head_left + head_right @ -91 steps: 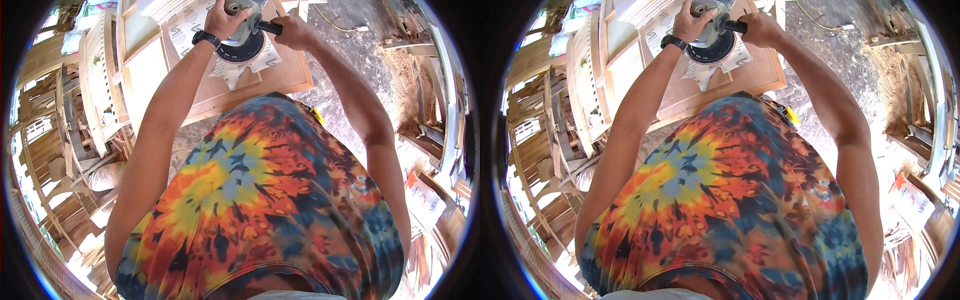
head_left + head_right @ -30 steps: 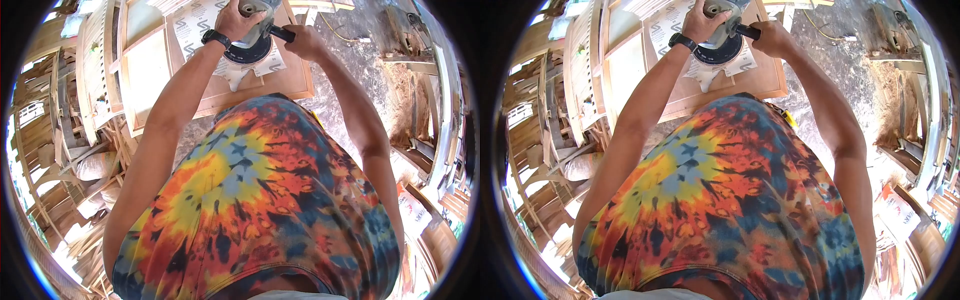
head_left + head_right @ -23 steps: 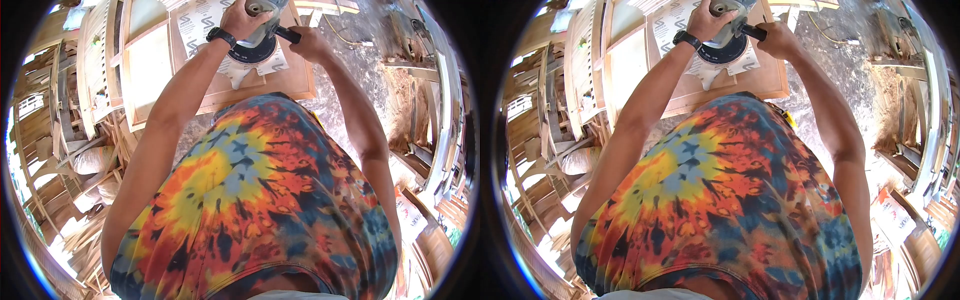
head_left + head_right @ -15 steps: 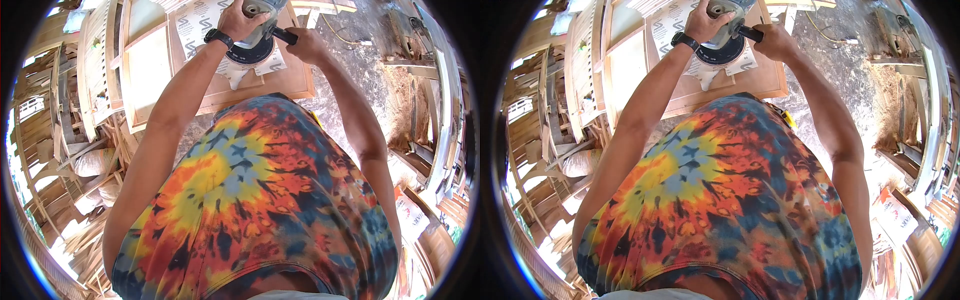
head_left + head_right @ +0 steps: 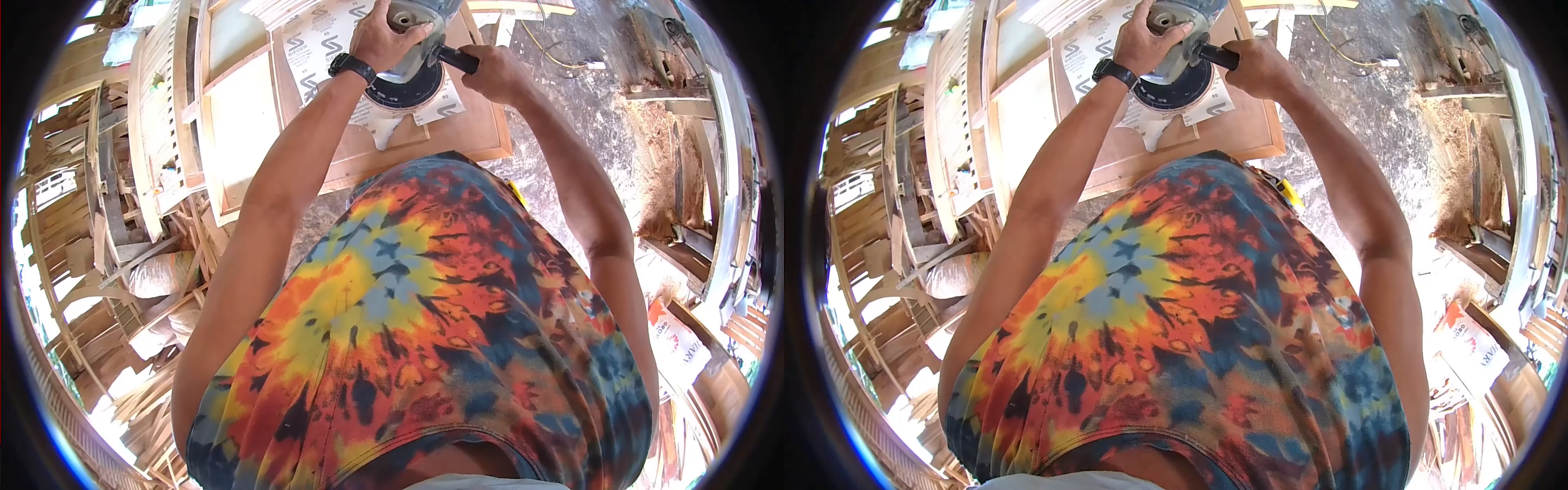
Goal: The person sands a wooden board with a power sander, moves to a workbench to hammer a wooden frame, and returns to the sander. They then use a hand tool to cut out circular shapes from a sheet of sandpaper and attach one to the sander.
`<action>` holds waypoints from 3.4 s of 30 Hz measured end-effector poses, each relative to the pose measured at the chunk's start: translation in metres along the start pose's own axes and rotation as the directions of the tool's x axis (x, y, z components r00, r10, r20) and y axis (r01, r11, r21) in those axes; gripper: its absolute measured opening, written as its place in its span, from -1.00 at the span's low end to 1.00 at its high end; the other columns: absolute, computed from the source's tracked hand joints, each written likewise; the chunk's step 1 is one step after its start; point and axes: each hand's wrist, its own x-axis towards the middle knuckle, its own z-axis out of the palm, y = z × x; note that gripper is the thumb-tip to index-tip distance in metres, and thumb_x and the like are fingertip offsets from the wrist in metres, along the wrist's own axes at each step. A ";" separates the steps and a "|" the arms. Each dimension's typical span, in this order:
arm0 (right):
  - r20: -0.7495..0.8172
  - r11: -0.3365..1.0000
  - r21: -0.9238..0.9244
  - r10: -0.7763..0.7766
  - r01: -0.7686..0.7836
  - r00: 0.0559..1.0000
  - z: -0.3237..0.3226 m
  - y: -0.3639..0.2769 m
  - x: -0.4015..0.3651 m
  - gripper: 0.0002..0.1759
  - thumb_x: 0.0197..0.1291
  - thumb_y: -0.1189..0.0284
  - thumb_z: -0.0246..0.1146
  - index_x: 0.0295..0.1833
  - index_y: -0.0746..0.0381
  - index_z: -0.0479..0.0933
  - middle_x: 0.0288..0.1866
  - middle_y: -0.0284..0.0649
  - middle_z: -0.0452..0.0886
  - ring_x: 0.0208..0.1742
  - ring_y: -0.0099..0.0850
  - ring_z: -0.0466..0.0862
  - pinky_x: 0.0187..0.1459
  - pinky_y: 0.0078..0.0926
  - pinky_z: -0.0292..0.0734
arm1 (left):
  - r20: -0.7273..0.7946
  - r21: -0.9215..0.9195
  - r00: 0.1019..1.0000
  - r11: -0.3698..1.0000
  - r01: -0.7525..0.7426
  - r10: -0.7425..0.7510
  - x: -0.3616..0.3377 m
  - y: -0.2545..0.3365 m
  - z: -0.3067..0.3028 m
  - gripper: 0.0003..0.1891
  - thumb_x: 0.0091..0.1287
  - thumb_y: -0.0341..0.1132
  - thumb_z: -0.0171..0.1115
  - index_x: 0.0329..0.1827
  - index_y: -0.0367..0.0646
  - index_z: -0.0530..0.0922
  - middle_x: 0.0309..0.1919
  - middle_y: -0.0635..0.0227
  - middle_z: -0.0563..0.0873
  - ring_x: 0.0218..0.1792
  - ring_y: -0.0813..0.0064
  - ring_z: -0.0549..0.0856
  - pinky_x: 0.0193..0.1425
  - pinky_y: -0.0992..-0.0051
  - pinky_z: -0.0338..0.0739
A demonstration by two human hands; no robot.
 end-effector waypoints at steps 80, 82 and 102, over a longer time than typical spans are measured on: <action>-0.414 0.955 -0.071 0.236 -0.289 0.879 0.073 0.059 -0.050 -0.64 0.41 0.32 0.14 0.25 -0.11 0.63 -0.06 0.02 0.74 -0.08 -0.01 0.75 -0.14 -0.03 0.69 | 0.054 -0.019 0.999 1.000 -0.003 0.004 0.015 0.027 0.070 -0.06 0.14 0.16 0.52 0.44 -0.32 0.40 0.08 -0.23 0.71 0.07 -0.11 0.75 0.18 0.15 0.64; -0.391 0.924 -0.158 0.265 -0.349 0.881 0.079 0.065 -0.047 -0.63 0.40 0.31 0.15 0.26 -0.14 0.63 -0.08 -0.01 0.75 -0.12 -0.04 0.76 -0.18 -0.05 0.70 | 0.055 -0.015 0.999 1.000 -0.001 0.002 0.015 0.026 0.071 -0.06 0.14 0.16 0.52 0.44 -0.32 0.40 0.07 -0.23 0.72 0.07 -0.11 0.75 0.18 0.14 0.64; -0.424 0.900 -0.289 0.186 -0.328 0.886 0.067 0.048 -0.045 -0.65 0.36 0.37 0.19 0.17 -0.14 0.72 -0.25 -0.06 0.78 -0.24 -0.10 0.79 -0.18 -0.14 0.71 | 0.040 -0.073 0.999 0.997 0.015 -0.012 0.018 0.035 0.069 -0.08 0.09 0.13 0.56 0.40 -0.31 0.43 0.02 -0.18 0.75 0.04 -0.06 0.77 0.15 0.16 0.65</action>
